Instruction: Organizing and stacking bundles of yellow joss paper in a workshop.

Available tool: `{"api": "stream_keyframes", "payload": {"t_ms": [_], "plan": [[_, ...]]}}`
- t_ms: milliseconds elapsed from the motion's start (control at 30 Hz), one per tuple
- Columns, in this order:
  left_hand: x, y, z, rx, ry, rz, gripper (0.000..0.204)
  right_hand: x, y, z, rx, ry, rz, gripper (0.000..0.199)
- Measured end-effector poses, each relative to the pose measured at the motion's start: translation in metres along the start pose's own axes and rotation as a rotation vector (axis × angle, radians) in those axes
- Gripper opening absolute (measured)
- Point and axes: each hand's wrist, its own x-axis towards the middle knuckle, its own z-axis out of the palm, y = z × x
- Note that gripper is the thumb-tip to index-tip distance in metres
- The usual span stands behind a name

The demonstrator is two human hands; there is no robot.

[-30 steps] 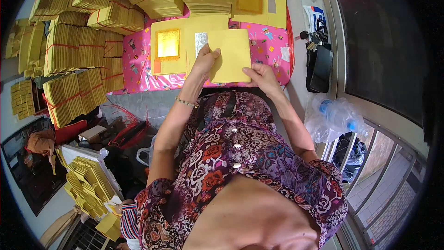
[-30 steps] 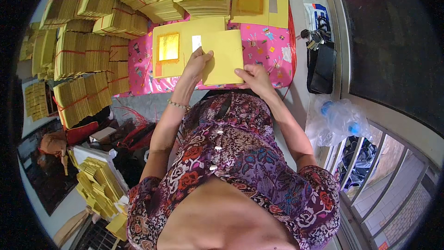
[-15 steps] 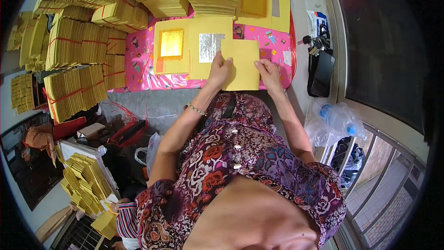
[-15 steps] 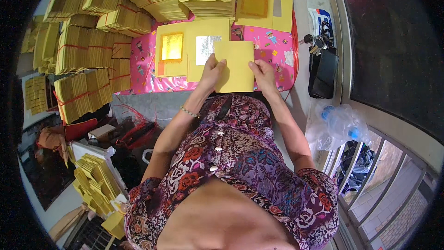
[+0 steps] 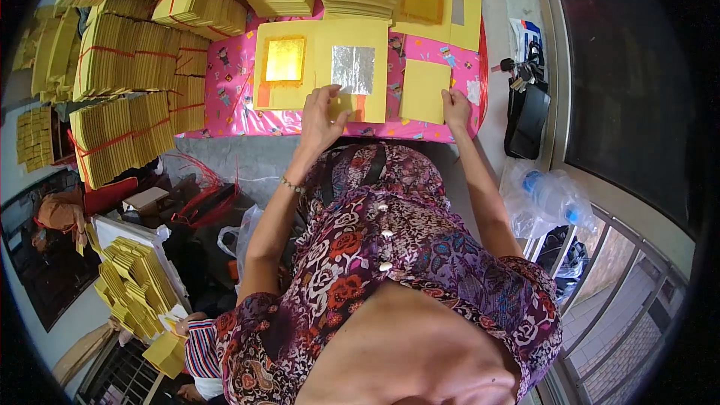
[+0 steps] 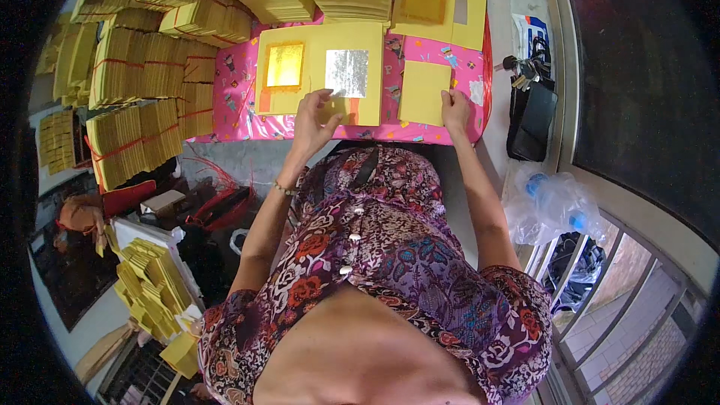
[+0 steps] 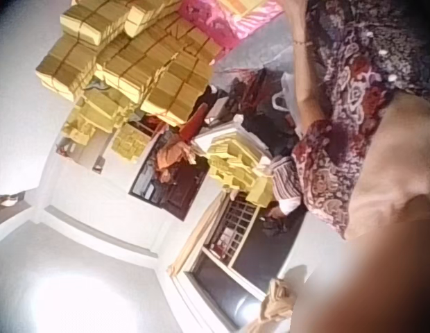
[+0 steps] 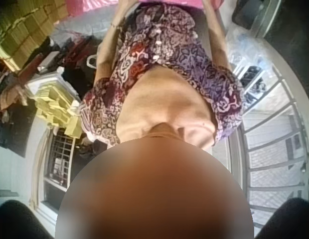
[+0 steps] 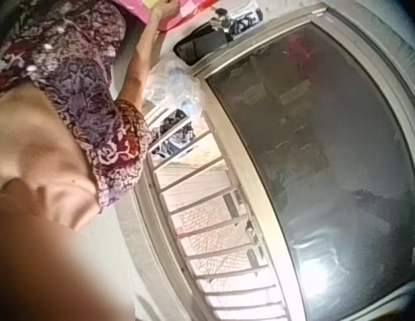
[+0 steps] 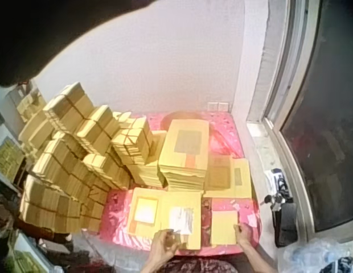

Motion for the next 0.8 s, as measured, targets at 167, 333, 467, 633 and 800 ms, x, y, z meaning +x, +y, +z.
{"api": "stream_keyframes", "payload": {"t_ms": [167,333,467,633,800], "plan": [[-0.015,-0.002,-0.009,0.230,-0.099,0.178,0.048,-0.017,-0.035,-0.010,-0.463,0.303,-0.244,0.030],[-0.018,-0.012,-0.008,0.275,-0.131,0.195,0.045,-0.056,-0.121,-0.010,-0.047,-0.105,-0.593,0.035],[-0.012,-0.012,-0.010,0.257,-0.171,0.223,0.041,-0.083,-0.156,0.004,-0.200,-0.349,-0.867,0.039],[-0.005,-0.021,-0.009,0.277,-0.181,0.275,0.036,-0.078,-0.153,0.021,-0.322,-0.367,-0.945,0.043],[0.001,-0.024,-0.018,0.252,-0.233,0.280,0.033,-0.070,-0.154,0.019,-0.186,-0.407,-0.951,0.029]]}}
